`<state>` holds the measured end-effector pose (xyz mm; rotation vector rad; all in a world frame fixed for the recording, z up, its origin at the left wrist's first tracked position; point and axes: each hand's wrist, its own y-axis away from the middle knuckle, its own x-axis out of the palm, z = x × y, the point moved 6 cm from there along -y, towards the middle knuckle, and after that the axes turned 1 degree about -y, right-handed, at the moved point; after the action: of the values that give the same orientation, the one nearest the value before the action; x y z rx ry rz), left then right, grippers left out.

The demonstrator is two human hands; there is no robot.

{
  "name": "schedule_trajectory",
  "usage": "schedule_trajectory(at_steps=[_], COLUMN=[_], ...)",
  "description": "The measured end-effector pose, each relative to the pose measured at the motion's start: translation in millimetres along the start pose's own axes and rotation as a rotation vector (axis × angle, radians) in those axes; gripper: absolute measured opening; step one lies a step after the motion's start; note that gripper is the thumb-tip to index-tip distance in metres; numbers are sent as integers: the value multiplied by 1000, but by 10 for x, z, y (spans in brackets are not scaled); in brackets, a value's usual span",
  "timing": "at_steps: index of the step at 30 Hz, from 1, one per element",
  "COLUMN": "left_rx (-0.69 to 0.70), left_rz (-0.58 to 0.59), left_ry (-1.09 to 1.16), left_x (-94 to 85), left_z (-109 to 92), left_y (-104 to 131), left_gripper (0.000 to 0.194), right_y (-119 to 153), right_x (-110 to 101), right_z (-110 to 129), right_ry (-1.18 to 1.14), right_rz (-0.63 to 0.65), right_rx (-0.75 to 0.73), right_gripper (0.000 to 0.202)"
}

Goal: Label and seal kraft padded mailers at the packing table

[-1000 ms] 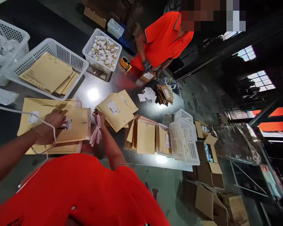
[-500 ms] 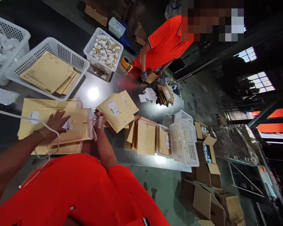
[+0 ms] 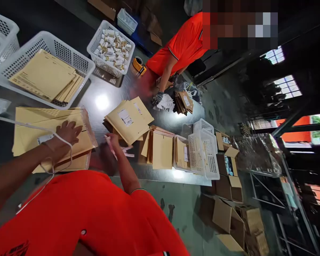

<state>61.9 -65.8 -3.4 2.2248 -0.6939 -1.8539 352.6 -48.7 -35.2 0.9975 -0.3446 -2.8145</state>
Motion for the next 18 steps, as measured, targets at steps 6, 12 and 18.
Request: schedule_trajectory(at_steps=[6, 12, 18], left_rx=[-42, -113, 188], left_rz=[54, -33, 26], left_ry=[15, 39, 62], left_x=[182, 129, 4], left_z=[41, 5, -45], left_y=[-110, -148, -397], left_gripper=[74, 90, 123], right_y=[-168, 129, 351], right_x=[813, 1157, 1512], right_z=[325, 573, 513], right_ry=[90, 435, 489], right_rz=[248, 365, 391], right_rx=[-50, -210, -271], right_gripper=[42, 37, 54])
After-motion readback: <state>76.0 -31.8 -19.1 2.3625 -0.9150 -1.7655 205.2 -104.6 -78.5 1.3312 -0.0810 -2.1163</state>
